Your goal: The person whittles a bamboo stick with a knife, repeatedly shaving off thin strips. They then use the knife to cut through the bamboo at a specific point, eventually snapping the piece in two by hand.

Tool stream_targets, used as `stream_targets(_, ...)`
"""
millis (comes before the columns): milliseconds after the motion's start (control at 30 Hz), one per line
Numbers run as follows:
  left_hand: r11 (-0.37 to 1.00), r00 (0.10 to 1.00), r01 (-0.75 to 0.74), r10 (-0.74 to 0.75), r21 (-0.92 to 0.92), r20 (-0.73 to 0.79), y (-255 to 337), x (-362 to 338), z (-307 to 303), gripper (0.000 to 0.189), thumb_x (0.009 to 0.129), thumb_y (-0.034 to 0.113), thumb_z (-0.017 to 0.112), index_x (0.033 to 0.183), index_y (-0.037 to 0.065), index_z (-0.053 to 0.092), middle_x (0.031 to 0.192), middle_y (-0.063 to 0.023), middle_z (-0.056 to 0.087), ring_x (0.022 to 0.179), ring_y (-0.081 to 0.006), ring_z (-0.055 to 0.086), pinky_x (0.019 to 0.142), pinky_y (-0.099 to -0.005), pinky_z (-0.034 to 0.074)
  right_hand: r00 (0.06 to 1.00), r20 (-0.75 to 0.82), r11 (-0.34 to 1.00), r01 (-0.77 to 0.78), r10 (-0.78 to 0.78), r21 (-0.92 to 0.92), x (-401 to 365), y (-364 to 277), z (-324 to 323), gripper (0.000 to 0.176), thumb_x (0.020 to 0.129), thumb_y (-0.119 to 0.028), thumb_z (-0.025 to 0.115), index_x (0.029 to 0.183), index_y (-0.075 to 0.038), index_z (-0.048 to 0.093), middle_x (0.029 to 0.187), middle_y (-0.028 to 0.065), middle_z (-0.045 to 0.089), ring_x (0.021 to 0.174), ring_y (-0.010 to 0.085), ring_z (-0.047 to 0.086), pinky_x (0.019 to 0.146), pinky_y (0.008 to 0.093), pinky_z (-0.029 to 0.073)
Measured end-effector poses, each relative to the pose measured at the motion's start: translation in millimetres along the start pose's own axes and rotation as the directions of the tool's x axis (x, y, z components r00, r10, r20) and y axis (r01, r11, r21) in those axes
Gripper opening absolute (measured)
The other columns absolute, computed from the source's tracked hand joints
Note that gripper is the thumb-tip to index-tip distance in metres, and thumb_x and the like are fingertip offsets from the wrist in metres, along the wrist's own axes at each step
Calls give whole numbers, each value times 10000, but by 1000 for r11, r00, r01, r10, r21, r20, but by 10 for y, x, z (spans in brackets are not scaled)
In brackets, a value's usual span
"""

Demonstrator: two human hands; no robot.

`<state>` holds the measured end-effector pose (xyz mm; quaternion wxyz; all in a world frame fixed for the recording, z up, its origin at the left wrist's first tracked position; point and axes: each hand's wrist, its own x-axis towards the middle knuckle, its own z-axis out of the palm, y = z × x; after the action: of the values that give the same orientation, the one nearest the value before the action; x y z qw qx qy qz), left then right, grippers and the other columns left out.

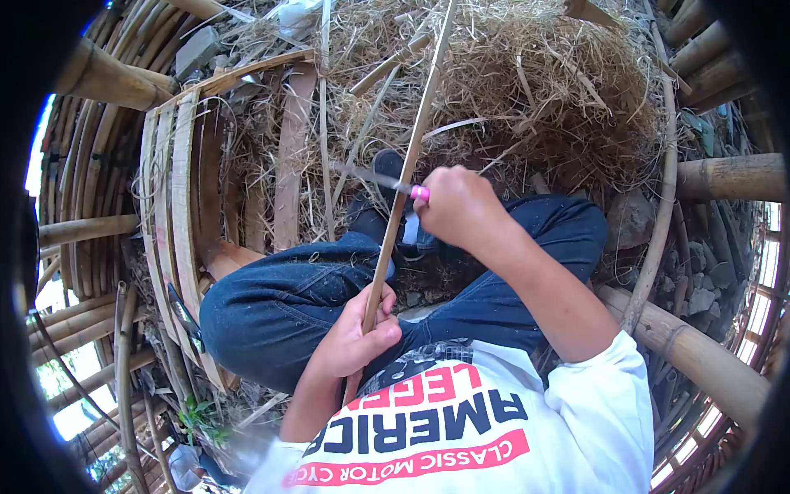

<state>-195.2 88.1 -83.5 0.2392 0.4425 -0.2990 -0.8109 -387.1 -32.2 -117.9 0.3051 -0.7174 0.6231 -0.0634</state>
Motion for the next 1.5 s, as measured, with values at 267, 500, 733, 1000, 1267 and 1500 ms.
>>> stream_targets(267, 915, 995, 31, 8, 403, -95, 31, -3, 9, 352, 809, 77, 715, 987, 44, 413, 535, 75, 345, 481, -19, 317, 458, -234, 239, 979, 199, 996, 55, -40, -69, -164, -93, 47, 192, 739, -188, 645, 685, -7, 678, 718, 232, 653, 740, 400, 661, 708, 461, 549)
stream_targets(500, 860, 989, 49, 28, 508, -143, 49, -23, 31, 371, 786, 53, 711, 1006, 31, 413, 512, 26, 356, 460, -68, 334, 455, -270, 270, 978, 207, 964, 86, -34, -251, -22, -148, -11, 161, 734, -171, 668, 747, -12, 690, 777, 216, 677, 786, 373, 684, 722, 450, 555)
stream_targets(733, 858, 992, 63, 4, 509, -129, 31, -48, 30, 390, 763, 40, 716, 1017, 32, 420, 529, 54, 328, 484, -49, 311, 486, -247, 265, 980, 53, 929, -162, 190, -331, 496, 234, -206, 181, 793, -141, 625, 871, 9, 690, 910, 229, 682, 893, 381, 670, 815, 450, 537)
stream_targets(1000, 876, 993, 71, -18, 477, -115, 33, -68, 21, 388, 772, 32, 707, 1027, 34, 414, 540, 58, 316, 488, -49, 307, 492, -242, 259, 955, -15, 902, -285, 297, -324, 937, 496, -341, 218, 836, -169, 620, 948, 10, 673, 997, 248, 667, 973, 383, 648, 839, 464, 519)
stream_targets(1267, 898, 993, 47, 4, 437, -115, 52, -7, -12, 373, 780, 31, 711, 1010, 36, 417, 553, 67, 317, 501, -26, 289, 483, -229, 240, 953, -122, 952, -290, 278, -97, 1123, 719, -168, 244, 797, -179, 626, 934, 16, 675, 948, 273, 664, 929, 403, 648, 827, 451, 519)
stream_targets(1500, 981, 999, 10, 0, 195, -51, 92, -109, -29, 309, 825, 39, 691, 974, 58, 421, 604, 97, 327, 535, 8, 292, 511, -173, 229, 890, -434, 874, 92, 143, 477, 564, 805, 535, 278, 791, -124, 620, 594, -1, 467, 504, 109, 460, 466, 163, 416, 475, 346, 362)
